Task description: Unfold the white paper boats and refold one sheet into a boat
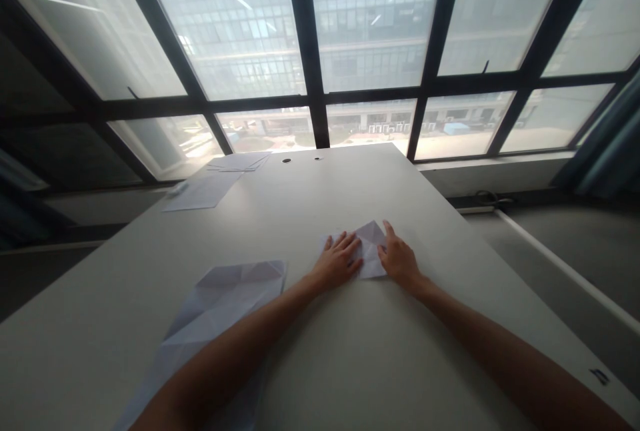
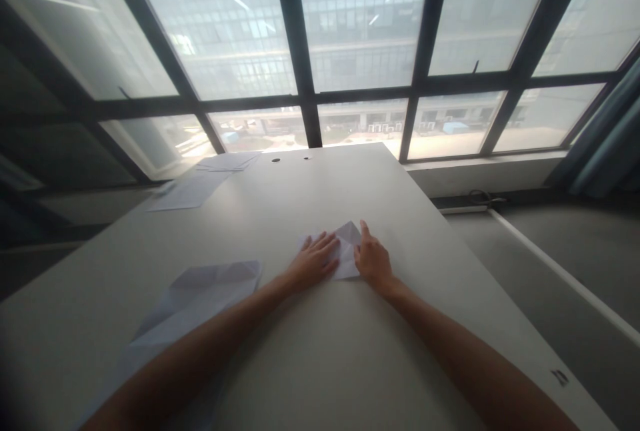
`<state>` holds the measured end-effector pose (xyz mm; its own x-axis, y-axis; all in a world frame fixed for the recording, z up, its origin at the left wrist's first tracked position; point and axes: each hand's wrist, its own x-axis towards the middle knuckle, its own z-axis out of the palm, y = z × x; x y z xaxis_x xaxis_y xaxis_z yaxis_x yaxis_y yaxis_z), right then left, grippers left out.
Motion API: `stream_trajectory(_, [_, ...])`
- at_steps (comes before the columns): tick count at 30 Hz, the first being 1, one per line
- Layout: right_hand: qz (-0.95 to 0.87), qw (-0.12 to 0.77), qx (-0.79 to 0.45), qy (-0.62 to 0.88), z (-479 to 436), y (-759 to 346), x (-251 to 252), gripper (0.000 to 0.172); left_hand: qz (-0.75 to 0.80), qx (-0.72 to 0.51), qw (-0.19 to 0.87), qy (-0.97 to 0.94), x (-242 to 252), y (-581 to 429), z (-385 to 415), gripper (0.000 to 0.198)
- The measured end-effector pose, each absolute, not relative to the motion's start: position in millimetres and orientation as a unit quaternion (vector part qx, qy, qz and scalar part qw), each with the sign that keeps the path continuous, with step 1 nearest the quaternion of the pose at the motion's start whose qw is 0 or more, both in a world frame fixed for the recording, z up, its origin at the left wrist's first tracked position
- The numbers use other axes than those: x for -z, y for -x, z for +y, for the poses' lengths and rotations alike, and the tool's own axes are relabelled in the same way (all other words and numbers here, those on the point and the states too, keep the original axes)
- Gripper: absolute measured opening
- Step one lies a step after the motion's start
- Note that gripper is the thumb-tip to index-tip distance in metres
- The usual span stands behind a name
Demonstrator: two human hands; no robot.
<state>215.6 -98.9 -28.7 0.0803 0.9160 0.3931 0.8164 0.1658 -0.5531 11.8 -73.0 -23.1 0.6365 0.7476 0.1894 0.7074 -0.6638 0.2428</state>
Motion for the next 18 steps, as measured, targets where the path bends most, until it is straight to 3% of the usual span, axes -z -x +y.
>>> stream_trajectory(5, [-0.744, 0.344, 0.053, 0.570, -110.9, -203.3, 13.7, 0.070, 0.389, -0.095, 0.059, -0.914, 27.3, -10.8, -73.0, 0.064])
stream_trajectory(9, [-0.833, 0.287, -0.008, 0.472, -110.1, -190.6, 17.3, 0.067, 0.379, -0.101, 0.052, -0.918, 26.5, -14.3, -73.6, 0.056])
stream_trajectory(14, [-0.837, 0.183, -0.082, 0.509, -101.0, -191.1, 35.6, 0.059, 0.373, -0.092, 0.051, -0.922, 33.0, -15.4, -69.6, 0.057])
stream_trajectory(18, [-0.834, 0.152, -0.087, 0.524, -100.9, -197.0, 37.0, 0.062, 0.368, -0.082, 0.054, -0.925, 34.2, -14.3, -67.1, 0.059])
